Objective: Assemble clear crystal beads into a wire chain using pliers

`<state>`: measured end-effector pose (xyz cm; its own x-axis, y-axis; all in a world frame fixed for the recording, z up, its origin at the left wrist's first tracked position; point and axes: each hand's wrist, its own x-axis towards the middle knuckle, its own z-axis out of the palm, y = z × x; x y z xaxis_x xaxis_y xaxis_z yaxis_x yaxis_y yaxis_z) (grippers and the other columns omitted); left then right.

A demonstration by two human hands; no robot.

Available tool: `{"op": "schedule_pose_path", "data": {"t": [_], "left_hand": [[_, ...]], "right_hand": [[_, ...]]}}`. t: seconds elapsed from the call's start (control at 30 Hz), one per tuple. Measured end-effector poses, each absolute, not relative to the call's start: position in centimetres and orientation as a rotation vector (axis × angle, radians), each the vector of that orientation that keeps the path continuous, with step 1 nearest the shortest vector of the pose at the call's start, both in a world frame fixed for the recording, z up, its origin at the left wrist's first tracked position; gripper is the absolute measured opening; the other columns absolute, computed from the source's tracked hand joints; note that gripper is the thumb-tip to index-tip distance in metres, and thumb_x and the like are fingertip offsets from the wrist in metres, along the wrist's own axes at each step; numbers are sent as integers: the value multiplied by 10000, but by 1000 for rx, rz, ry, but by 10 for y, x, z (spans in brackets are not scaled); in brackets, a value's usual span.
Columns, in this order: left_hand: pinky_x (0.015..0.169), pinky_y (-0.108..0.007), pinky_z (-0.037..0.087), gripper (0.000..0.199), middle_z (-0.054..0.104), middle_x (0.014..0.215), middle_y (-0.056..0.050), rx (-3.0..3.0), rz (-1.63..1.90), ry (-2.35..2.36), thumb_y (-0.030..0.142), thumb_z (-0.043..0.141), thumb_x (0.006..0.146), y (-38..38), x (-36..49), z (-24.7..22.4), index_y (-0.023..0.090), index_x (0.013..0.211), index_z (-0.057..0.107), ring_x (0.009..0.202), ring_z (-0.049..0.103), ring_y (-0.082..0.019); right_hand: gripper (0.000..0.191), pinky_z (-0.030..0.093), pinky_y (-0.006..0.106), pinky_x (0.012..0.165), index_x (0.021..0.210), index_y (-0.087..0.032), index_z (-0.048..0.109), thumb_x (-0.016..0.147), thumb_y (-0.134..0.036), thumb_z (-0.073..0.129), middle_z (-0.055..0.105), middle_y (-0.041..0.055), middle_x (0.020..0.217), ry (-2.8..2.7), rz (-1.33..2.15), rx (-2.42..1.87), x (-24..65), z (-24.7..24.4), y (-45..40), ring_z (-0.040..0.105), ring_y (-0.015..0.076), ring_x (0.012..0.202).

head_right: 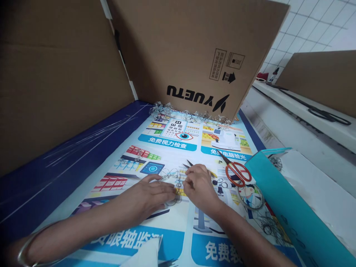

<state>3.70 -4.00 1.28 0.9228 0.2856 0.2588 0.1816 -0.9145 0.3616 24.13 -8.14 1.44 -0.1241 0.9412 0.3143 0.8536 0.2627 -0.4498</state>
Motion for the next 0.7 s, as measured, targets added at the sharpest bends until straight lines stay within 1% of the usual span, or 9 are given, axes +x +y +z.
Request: {"op": "schedule_pose_path", "data": {"t": [0.1, 0.27, 0.4, 0.47, 0.53, 0.63, 0.7], "left_hand": [[929, -364, 260, 231, 633, 973, -21, 2769, 466, 329, 172, 440, 859, -40, 36, 14, 243, 1059, 531, 951, 549, -163], [966, -374, 208, 256, 613, 1053, -5, 2716, 419, 324, 182, 425, 873, -40, 36, 15, 261, 1106, 496, 994, 535, -150], [986, -384, 190, 282, 598, 1097, -10, 2686, 438, 295, 237, 426, 882, -38, 31, 17, 265, 1160, 461, 1049, 507, -162], [981, -378, 226, 304, 584, 1120, -21, 2659, 523, 317, 245, 450, 869, -34, 26, 18, 257, 1173, 453, 1069, 490, -171], [948, -362, 294, 294, 576, 1118, -40, 2598, 699, 432, 234, 468, 856, -27, 20, 16, 234, 1149, 471, 1063, 486, -179], [900, -339, 367, 183, 601, 1016, -49, 2433, 932, 673, 196, 454, 850, -13, 11, 11, 206, 1007, 547, 1006, 514, -180], [885, -326, 397, 156, 594, 1007, -47, 2289, 993, 830, 199, 451, 841, -4, 8, 7, 199, 957, 555, 986, 524, -178]], "right_hand": [[156, 322, 342, 804, 577, -179, 487, 711, -110, 528, 562, 19, 913, -2022, 188, -1643, 241, 14, -81, 447, 175, 949], [134, 311, 346, 791, 597, -185, 494, 714, -149, 547, 551, 18, 888, -2068, 118, -1722, 241, 12, -83, 431, 189, 939], [101, 311, 344, 786, 638, -192, 505, 728, -171, 545, 543, 20, 892, -2079, 109, -1730, 241, 10, -85, 430, 190, 937], [89, 310, 347, 787, 653, -195, 511, 732, -178, 546, 542, 21, 896, -2078, 119, -1720, 242, 9, -85, 431, 193, 937], [79, 311, 350, 788, 666, -198, 516, 739, -186, 544, 543, 23, 895, -2073, 135, -1708, 243, 8, -86, 434, 195, 935], [57, 315, 350, 788, 697, -203, 525, 751, -183, 527, 544, 24, 878, -2074, 171, -1678, 244, 7, -87, 441, 194, 924], [30, 318, 351, 795, 735, -207, 533, 748, -181, 525, 545, 26, 883, -2083, 197, -1650, 246, 7, -88, 444, 194, 925]]}}
